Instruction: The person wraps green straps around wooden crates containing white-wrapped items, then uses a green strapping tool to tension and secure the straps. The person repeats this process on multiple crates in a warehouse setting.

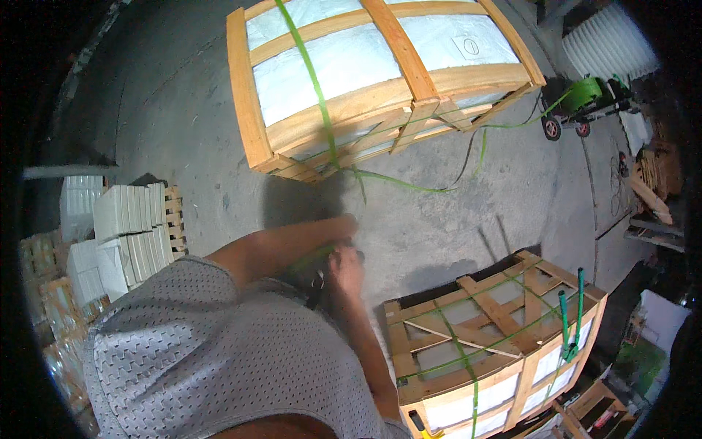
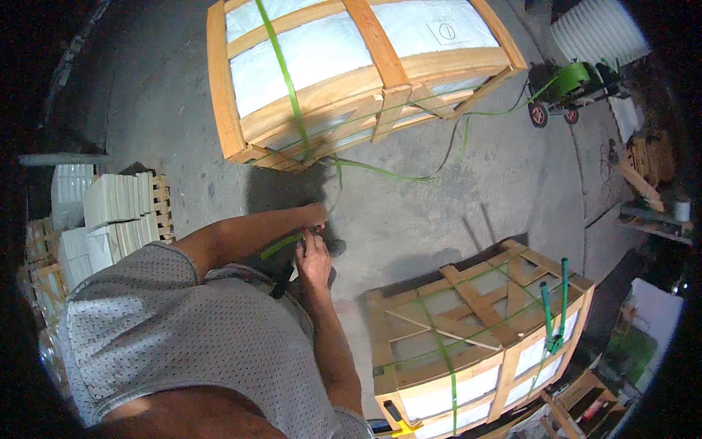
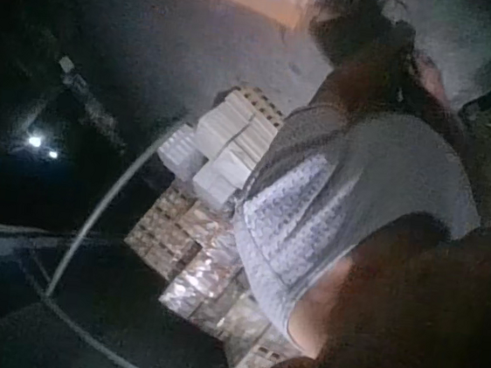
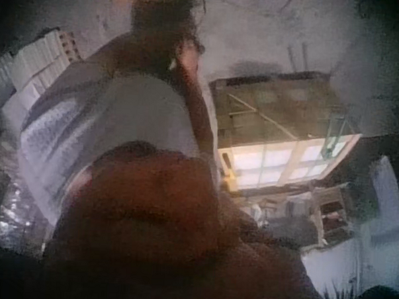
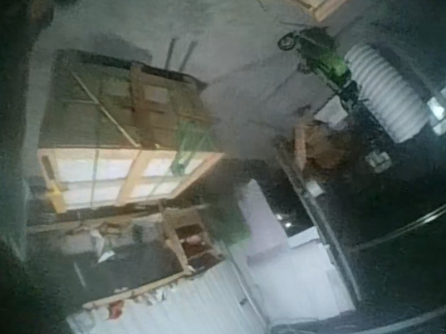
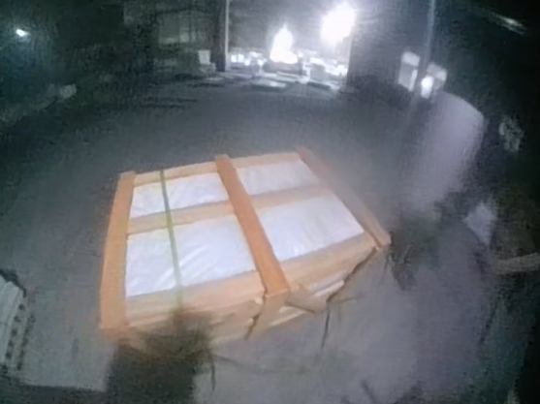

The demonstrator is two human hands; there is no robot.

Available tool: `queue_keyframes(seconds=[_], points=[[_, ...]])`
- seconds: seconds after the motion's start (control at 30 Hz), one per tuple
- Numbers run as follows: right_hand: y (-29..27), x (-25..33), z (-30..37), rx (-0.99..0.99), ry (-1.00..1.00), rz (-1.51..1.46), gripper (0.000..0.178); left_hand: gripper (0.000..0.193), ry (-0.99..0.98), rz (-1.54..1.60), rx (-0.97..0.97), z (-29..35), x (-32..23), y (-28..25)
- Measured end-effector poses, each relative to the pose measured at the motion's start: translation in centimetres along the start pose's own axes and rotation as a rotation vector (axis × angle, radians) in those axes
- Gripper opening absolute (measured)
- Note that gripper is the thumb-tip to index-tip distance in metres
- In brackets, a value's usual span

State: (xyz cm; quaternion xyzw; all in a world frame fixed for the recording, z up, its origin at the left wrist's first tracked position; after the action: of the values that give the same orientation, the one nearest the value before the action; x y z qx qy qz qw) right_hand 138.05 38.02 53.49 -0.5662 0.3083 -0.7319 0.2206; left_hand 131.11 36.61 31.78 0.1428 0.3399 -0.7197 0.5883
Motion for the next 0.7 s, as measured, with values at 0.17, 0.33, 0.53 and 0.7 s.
queue_keyframes(seconds=[0.17,0.33,0.53,0.7], points=[[-1.7,2.9,-2.2,0.086,-0.155,0.105,0.041,0.025,0.141,0.043,-0.027,0.4,-1.5,-2.4],[-0.8,4.3,-6.8,0.202,-0.214,0.197,0.026,0.028,0.493,0.14,-0.081,0.5,-3.4,-6.1],[-2.0,6.2,-12.1,0.292,-0.284,0.079,0.022,0.032,1.008,0.264,-0.133,3.7,-5.0,-11.5],[-2.0,7.0,-15.6,0.397,-0.284,0.168,0.019,0.035,1.237,0.302,-0.218,4.8,-5.6,-14.5]])
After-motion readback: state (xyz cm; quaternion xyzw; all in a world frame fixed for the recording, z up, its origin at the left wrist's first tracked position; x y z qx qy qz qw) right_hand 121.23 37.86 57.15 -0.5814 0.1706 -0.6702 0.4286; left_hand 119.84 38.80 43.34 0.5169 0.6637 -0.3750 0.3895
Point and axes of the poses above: each hand's wrist, its own z-axis away from the middle knuckle, its own y-axis out of the palm, x = y × z, the point moved 10 cm from there along -z, towards the middle knuckle, and after that the axes turned 9 degrees about z, right-handed, at the moved point
